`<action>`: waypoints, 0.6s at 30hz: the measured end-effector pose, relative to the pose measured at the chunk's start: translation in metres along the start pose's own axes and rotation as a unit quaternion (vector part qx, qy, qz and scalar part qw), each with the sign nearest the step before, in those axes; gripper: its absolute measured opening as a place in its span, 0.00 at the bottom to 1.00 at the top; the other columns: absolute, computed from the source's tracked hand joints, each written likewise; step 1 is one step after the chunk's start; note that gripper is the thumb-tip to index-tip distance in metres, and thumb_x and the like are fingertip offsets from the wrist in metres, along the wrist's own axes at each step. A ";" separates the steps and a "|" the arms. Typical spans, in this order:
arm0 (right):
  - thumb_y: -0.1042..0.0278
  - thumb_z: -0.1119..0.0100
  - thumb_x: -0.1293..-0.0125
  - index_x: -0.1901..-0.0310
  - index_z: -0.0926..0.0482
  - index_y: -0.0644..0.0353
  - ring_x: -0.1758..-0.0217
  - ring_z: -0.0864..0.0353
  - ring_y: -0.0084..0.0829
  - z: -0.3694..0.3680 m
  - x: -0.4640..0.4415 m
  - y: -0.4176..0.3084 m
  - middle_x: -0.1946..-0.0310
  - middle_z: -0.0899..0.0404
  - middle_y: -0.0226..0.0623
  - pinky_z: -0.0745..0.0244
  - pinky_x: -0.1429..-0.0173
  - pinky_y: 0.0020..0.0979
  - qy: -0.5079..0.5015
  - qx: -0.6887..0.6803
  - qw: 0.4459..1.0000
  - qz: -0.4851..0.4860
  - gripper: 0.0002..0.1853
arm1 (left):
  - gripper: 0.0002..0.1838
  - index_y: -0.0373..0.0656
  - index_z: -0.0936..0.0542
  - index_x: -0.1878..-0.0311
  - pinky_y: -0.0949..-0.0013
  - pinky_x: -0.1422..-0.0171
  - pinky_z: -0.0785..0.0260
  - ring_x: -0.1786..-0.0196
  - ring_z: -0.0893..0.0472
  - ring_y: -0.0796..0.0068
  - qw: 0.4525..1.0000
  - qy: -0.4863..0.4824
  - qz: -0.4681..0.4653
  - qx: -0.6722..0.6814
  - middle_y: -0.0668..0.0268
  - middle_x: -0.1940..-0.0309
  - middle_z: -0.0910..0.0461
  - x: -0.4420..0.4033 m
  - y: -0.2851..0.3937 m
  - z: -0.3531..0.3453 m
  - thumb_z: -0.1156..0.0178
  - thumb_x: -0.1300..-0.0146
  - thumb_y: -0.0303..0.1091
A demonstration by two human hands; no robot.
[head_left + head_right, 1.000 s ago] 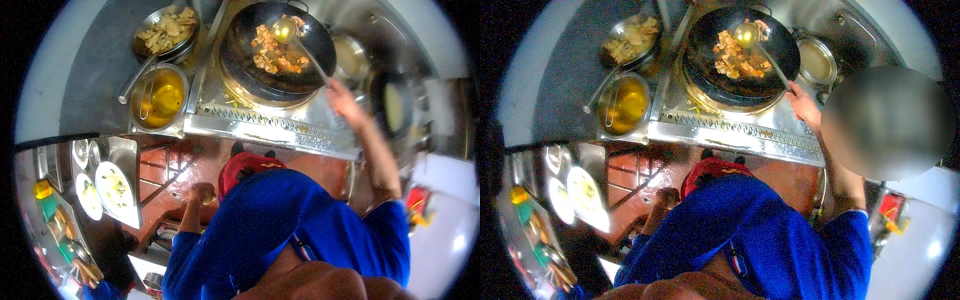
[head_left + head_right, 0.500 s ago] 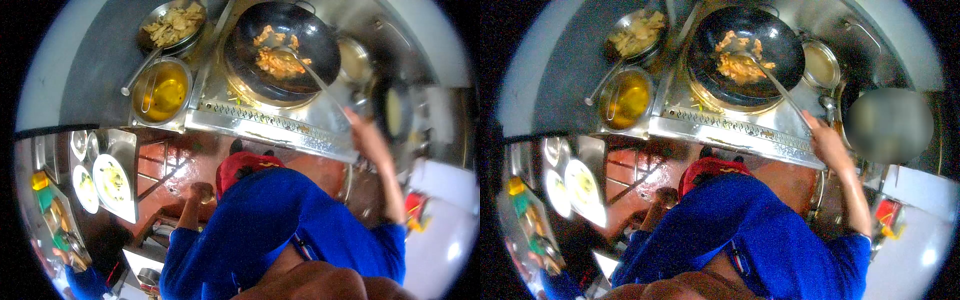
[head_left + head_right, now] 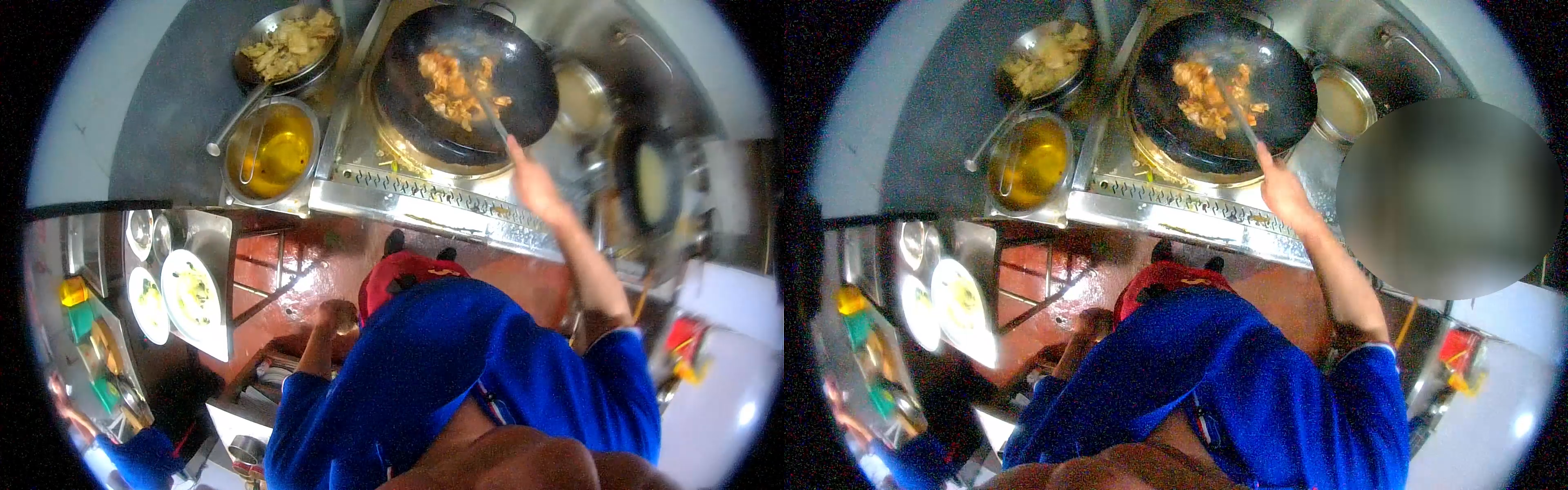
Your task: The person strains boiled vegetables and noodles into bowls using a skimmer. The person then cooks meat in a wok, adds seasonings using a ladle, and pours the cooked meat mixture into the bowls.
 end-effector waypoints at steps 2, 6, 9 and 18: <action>0.78 0.53 0.41 0.27 0.50 0.57 0.51 0.24 0.62 0.031 0.039 -0.016 0.49 0.28 0.66 0.28 0.45 0.49 -0.041 -0.023 0.999 0.009 0.38 | 0.14 0.47 0.14 0.67 0.61 0.58 0.23 0.64 0.16 0.63 0.997 0.029 0.024 0.074 0.62 0.66 0.15 0.000 -0.007 -0.007 0.43 0.45 0.46; 0.77 0.49 0.39 0.26 0.49 0.51 0.55 0.23 0.50 0.050 0.087 -0.021 0.53 0.27 0.57 0.26 0.49 0.43 -0.076 -0.113 0.990 0.034 0.39 | 0.13 0.50 0.14 0.68 0.59 0.59 0.23 0.64 0.16 0.61 0.997 0.035 0.021 0.068 0.59 0.66 0.15 -0.003 -0.004 -0.014 0.42 0.47 0.45; 0.74 0.46 0.37 0.26 0.47 0.49 0.70 0.25 0.31 0.020 0.063 0.018 0.69 0.25 0.37 0.28 0.66 0.31 -0.033 -0.257 0.965 0.046 0.38 | 0.11 0.53 0.13 0.69 0.57 0.60 0.23 0.64 0.15 0.60 1.000 0.014 0.006 0.012 0.58 0.66 0.15 -0.007 0.007 -0.011 0.41 0.47 0.45; 0.74 0.42 0.37 0.25 0.52 0.49 0.85 0.39 0.19 -0.012 0.013 0.016 0.81 0.33 0.25 0.41 0.84 0.23 -0.137 -0.641 0.737 -0.165 0.41 | 0.17 0.40 0.15 0.69 0.61 0.65 0.24 0.68 0.17 0.67 0.925 0.159 -0.041 0.344 0.60 0.69 0.15 -0.032 -0.033 -0.080 0.44 0.43 0.45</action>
Point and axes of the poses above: each hand's wrist, its own x-axis away from the middle knuckle, its own z-axis out of the back of the hand, y = z × x, the point moved 6 cm from there along -x, towards the middle knuckle
